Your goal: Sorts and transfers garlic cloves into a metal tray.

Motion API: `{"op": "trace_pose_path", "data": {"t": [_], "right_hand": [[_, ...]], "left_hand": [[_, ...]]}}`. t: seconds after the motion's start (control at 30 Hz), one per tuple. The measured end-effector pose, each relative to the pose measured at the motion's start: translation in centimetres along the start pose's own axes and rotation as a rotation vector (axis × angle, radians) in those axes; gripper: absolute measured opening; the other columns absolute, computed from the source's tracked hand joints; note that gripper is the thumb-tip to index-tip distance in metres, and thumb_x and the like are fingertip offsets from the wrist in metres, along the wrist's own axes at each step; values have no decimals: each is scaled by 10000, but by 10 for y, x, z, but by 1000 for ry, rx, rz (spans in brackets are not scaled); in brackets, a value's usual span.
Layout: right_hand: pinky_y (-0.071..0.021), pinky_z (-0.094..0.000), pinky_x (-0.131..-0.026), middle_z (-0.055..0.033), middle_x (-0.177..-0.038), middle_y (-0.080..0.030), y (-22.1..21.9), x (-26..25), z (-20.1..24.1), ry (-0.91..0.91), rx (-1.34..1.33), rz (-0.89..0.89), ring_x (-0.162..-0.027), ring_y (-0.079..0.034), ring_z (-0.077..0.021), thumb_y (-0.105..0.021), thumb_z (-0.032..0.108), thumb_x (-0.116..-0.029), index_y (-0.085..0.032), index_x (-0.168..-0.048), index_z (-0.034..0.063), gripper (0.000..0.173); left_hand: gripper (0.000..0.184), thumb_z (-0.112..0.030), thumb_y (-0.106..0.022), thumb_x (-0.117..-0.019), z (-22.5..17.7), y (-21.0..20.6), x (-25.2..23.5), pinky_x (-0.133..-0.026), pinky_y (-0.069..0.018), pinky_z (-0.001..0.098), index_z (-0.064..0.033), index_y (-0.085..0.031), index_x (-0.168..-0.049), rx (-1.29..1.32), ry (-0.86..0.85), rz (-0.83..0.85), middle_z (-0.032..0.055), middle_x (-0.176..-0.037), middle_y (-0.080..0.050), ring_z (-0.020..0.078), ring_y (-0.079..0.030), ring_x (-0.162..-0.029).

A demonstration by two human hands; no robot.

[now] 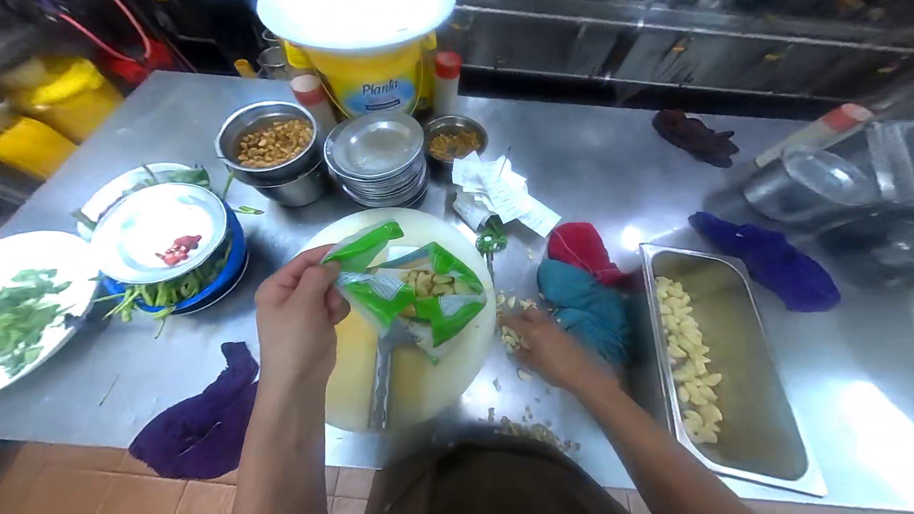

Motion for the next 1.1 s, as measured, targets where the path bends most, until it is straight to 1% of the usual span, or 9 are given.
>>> {"op": "trace_pose_path", "data": {"t": [0.1, 0.17, 0.33, 0.47, 0.6, 0.77, 0.87, 0.97, 1.1], "right_hand": [[-522, -625, -935, -195, -1473, -478, -19, 3, 11, -119, 71, 19, -1319, -477, -469, -789, 211, -842, -539, -1467, 262, 675], [-528, -590, -947, -186, -1477, -481, -31, 6, 5, -177, 60, -43, -1301, -502, -447, -725, 260, -887, -577, -1436, 242, 569], [-562, -485, -907, -193, -1173, -640, -49, 16, -23, -89, -99, -239, -1044, -656, -334, -677, 92, -899, -739, -1114, 53, 227], [-593, -446, -804, -156, -1058, -689, -49, 30, -38, -66, -289, -403, -886, -688, -265, -732, 48, -860, -760, -972, 25, 118], [-614, -324, -674, -76, -912, -712, -32, 55, -46, -145, -1178, -505, -721, -682, -159, -659, -40, -867, -716, -958, 32, 130], [-566, -191, -565, -73, -891, -701, -27, 58, -57, 74, -2146, -173, -703, -691, -99, -611, 27, -809, -727, -896, 106, 165], [-491, -163, -487, -68, -915, -720, -13, 50, -38, -12, -2009, -139, -652, -658, -72, -499, 178, -934, -740, -907, 123, 248], [-353, -129, -417, 14, -782, -633, 33, 41, 21, -67, -1509, -144, -505, -473, 4, -341, 256, -1101, -627, -905, 142, 366], [-446, -201, -513, 20, -740, -611, 86, 22, 104, 361, -755, -341, -571, -525, -32, -602, 145, -992, -670, -939, 91, 101]], "left_hand": [[256, -36, -468, -1011, -2, -1, 4, -412, -361, 134, -76, -720, -1034, -44, -2, 22, -30, -649, -581, 3, -421, -443], [252, -40, -476, -1009, 0, 0, 6, -410, -358, 136, -75, -725, -1026, -57, -6, 20, -24, -654, -586, 8, -417, -442], [250, -57, -466, -1017, 5, 4, 9, -413, -368, 141, -89, -713, -993, -36, -4, -16, -44, -614, -551, 4, -415, -437], [254, -60, -453, -1024, 6, -1, 9, -425, -394, 138, -91, -704, -996, -13, -18, -22, -53, -622, -557, -1, -436, -446], [264, -31, -449, -1016, 6, 0, 11, -412, -384, 136, -78, -707, -987, 16, -19, -40, -46, -625, -580, -3, -438, -439], [274, -51, -439, -1023, 9, 2, 10, -420, -399, 132, -102, -705, -986, 12, -10, -40, -69, -609, -567, -14, -445, -441], [264, -54, -441, -1021, 10, 1, 8, -427, -400, 141, -101, -699, -986, 18, -2, -46, -66, -601, -551, -5, -446, -447], [258, -60, -453, -1025, 8, 2, 11, -423, -401, 135, -90, -708, -1000, 11, 2, -40, -53, -614, -572, -6, -447, -443], [254, -60, -459, -1022, 7, 0, 10, -423, -395, 136, -90, -710, -994, -4, -7, -5, -52, -615, -563, -6, -437, -443]]}}
Point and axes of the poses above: each hand's wrist, its own x-axis away from the middle knuckle, its own y-axis out of the back of the hand, z = x × y, the point moved 1 cm from there along -x, towards the middle knuckle
